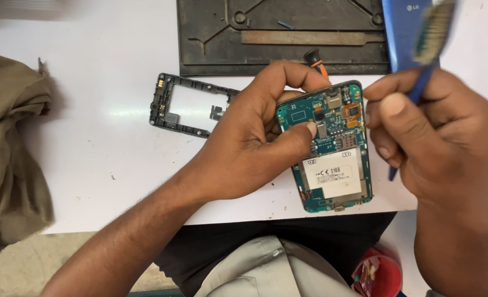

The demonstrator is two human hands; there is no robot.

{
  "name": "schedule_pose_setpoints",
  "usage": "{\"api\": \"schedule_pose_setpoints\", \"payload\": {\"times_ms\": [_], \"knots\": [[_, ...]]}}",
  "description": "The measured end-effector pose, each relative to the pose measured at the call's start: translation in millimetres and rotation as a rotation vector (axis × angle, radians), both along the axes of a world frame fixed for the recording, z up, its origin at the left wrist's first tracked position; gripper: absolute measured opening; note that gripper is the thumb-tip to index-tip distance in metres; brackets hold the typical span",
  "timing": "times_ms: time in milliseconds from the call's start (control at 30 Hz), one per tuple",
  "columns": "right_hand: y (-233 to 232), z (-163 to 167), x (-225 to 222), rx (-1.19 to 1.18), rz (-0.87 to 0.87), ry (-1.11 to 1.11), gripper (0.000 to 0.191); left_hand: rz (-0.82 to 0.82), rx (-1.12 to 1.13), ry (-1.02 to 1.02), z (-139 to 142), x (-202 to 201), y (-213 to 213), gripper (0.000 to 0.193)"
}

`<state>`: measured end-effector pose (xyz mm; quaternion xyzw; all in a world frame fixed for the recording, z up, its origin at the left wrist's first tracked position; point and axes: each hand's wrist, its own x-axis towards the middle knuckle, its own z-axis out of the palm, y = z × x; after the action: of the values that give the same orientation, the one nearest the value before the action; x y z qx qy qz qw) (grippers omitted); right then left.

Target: The person holds a disassembled smartphone motherboard, uses a screwdriver to pry and remove a small component, then uses a brush to clean the board. The person continues to inspect and manipulate the board with both hands.

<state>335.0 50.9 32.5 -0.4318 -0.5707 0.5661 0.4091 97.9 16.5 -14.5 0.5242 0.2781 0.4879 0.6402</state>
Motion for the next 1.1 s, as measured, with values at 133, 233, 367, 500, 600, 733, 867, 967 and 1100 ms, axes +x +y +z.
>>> {"api": "schedule_pose_setpoints", "payload": {"times_ms": [133,233,367,500,600,733,867,967,1100], "knots": [[4,-20,6,0.064,0.097,0.002,0.027,0.047,0.023,0.006,2,-1,3,0.04],[1,-27,13,0.11,0.152,-0.062,0.03,0.123,-0.026,0.048,4,-1,7,0.033],[-4,-32,17,0.249,0.138,-0.188,0.025,0.141,0.009,-0.015,4,-1,9,0.033],[-6,-33,17,0.572,0.013,-0.347,0.023,0.163,0.003,0.031,3,-1,9,0.045],[-3,-32,16,0.816,-0.026,-0.52,0.026,0.198,0.125,0.019,1,-3,6,0.051],[-1,-27,18,1.041,0.043,-0.648,0.026,0.196,0.194,0.061,-4,-4,0,0.062],[-1,-30,21,1.149,0.005,-0.722,0.025,0.174,0.219,0.082,-8,-4,-3,0.068],[0,-35,26,1.184,-0.018,-0.736,0.024,0.155,0.233,0.081,-9,-5,-4,0.07],[4,-43,31,1.221,-0.061,-0.726,0.022,0.149,0.278,0.111,-9,-4,-3,0.073]]}}
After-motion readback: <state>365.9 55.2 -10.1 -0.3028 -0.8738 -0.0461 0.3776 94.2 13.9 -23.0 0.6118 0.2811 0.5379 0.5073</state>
